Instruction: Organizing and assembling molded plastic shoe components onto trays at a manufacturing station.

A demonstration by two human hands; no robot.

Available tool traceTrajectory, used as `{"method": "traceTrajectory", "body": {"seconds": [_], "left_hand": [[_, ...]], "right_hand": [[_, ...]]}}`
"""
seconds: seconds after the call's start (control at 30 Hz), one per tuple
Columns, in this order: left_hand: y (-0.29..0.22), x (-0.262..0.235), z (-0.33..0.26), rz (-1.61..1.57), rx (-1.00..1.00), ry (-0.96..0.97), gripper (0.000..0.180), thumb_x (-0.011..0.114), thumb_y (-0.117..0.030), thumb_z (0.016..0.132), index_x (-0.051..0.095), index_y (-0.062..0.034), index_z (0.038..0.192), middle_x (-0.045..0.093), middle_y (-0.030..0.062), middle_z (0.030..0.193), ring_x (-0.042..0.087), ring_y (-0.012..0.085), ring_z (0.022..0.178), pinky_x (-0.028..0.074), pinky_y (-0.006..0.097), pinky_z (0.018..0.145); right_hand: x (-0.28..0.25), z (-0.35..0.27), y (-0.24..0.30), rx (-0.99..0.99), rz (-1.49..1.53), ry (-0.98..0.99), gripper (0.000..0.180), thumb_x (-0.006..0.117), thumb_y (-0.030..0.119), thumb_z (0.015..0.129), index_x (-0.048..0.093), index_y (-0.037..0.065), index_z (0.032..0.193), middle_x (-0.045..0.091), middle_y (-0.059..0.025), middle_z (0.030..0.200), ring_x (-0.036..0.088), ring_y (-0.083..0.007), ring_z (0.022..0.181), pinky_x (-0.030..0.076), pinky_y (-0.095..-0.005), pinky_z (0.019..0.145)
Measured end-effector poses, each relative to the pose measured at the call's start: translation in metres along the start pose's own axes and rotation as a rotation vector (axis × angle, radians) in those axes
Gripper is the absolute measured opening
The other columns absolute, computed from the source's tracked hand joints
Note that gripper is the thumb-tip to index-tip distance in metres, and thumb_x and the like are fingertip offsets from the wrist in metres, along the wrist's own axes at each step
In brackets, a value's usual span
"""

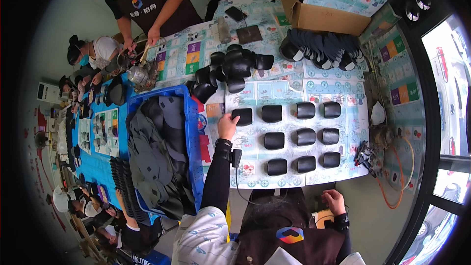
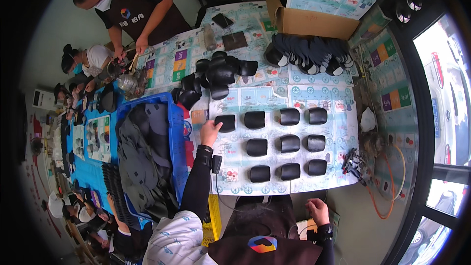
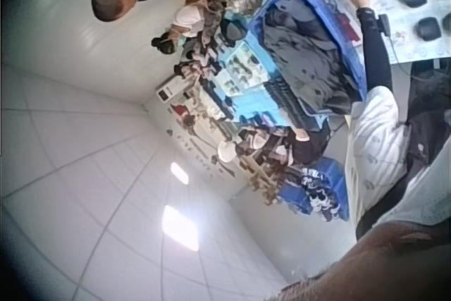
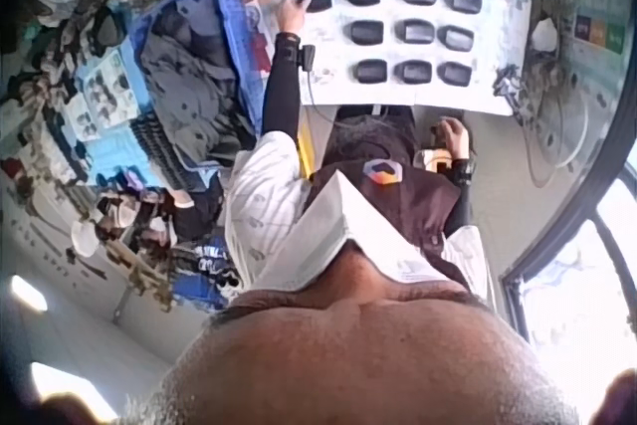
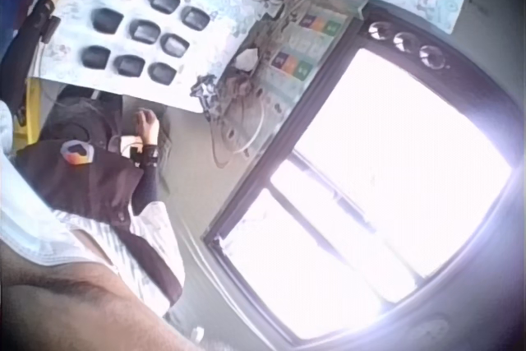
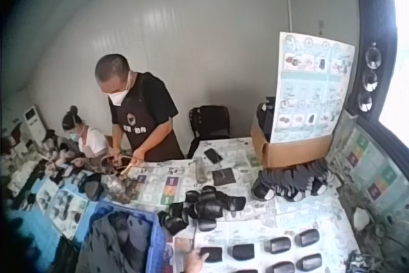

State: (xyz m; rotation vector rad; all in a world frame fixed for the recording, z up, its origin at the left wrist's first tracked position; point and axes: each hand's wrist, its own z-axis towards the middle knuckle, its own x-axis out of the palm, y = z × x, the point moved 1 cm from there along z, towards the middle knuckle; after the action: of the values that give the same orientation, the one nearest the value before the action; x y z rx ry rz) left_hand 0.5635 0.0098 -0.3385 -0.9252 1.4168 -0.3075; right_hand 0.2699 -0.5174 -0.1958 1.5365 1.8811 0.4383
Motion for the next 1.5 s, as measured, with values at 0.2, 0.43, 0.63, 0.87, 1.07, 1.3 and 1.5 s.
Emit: {"method": "traceTrajectory", "body": {"seconds": [0.2,0.43,0.63,0.87,1.07,1.3,1.5], "left_hand": [[-0.005,-0.019,0.124,0.177,0.011,-0.199,0.059,0.075,-0.057,0.087,0.072,0.0015,0.080,0.069,0.0213,0.074,0.069,0.0403,0.076,0.050,0.050,0.069],[-0.048,-0.034,0.092,-0.097,0.045,-0.033,0.036,0.070,-0.033,0.099,0.069,0.0015,0.087,0.068,0.0121,0.076,0.056,0.0195,0.065,0.045,0.037,0.065],[0.023,-0.063,-0.104,-0.734,-0.342,0.136,0.010,0.072,-0.012,0.099,0.066,-0.0042,0.100,0.055,-0.0080,0.075,0.044,0.0033,0.060,0.033,0.023,0.053],[0.029,-0.031,-0.144,-0.868,-0.456,0.129,0.016,0.073,-0.011,0.099,0.062,-0.0043,0.109,0.062,-0.0012,0.077,0.047,0.0049,0.055,0.037,0.023,0.048],[0.031,-0.029,-0.119,0.018,-0.020,-0.130,0.033,0.081,-0.026,0.091,0.066,-0.0006,0.105,0.072,0.0144,0.092,0.070,0.0314,0.083,0.054,0.043,0.075],[-0.109,-0.072,0.093,0.277,0.481,-0.324,0.032,0.081,-0.026,0.085,0.072,-0.0075,0.109,0.066,0.0111,0.106,0.061,0.0355,0.108,0.054,0.047,0.086],[-0.112,-0.018,0.177,0.722,0.550,-0.024,0.033,0.084,-0.031,0.078,0.080,-0.0109,0.104,0.067,0.0084,0.101,0.061,0.0329,0.104,0.054,0.046,0.087]], "right_hand": [[0.016,-0.002,-0.005,0.032,0.102,0.046,0.018,0.064,0.012,0.100,0.069,-0.001,0.111,0.075,-0.0066,0.089,0.068,-0.0120,0.074,0.054,-0.0259,0.066],[0.010,-0.002,-0.001,0.017,0.025,-0.004,0.020,0.061,0.012,0.102,0.068,-0.001,0.115,0.076,-0.0074,0.095,0.070,-0.0135,0.078,0.055,-0.0275,0.068],[0.024,0.028,0.009,0.067,0.027,0.082,0.020,0.062,0.015,0.102,0.068,0.000,0.114,0.076,-0.0055,0.094,0.068,-0.0109,0.076,0.053,-0.0257,0.067],[0.030,0.040,0.043,-0.018,-0.065,0.134,0.021,0.061,0.017,0.103,0.069,0.000,0.112,0.077,-0.0060,0.097,0.070,-0.0119,0.078,0.053,-0.0261,0.067],[0.021,0.039,0.020,-0.037,-0.067,0.124,0.020,0.062,0.017,0.103,0.069,0.000,0.113,0.076,-0.0061,0.096,0.069,-0.0108,0.075,0.052,-0.0245,0.063],[0.017,0.015,0.006,0.030,-0.056,0.054,0.019,0.062,0.016,0.103,0.069,0.002,0.113,0.076,-0.0040,0.094,0.070,-0.0100,0.077,0.053,-0.0248,0.064],[0.011,-0.030,-0.011,-0.007,-0.040,-0.133,0.020,0.062,0.014,0.099,0.070,-0.001,0.109,0.076,-0.0075,0.089,0.072,-0.0135,0.075,0.055,-0.0273,0.062]]}}
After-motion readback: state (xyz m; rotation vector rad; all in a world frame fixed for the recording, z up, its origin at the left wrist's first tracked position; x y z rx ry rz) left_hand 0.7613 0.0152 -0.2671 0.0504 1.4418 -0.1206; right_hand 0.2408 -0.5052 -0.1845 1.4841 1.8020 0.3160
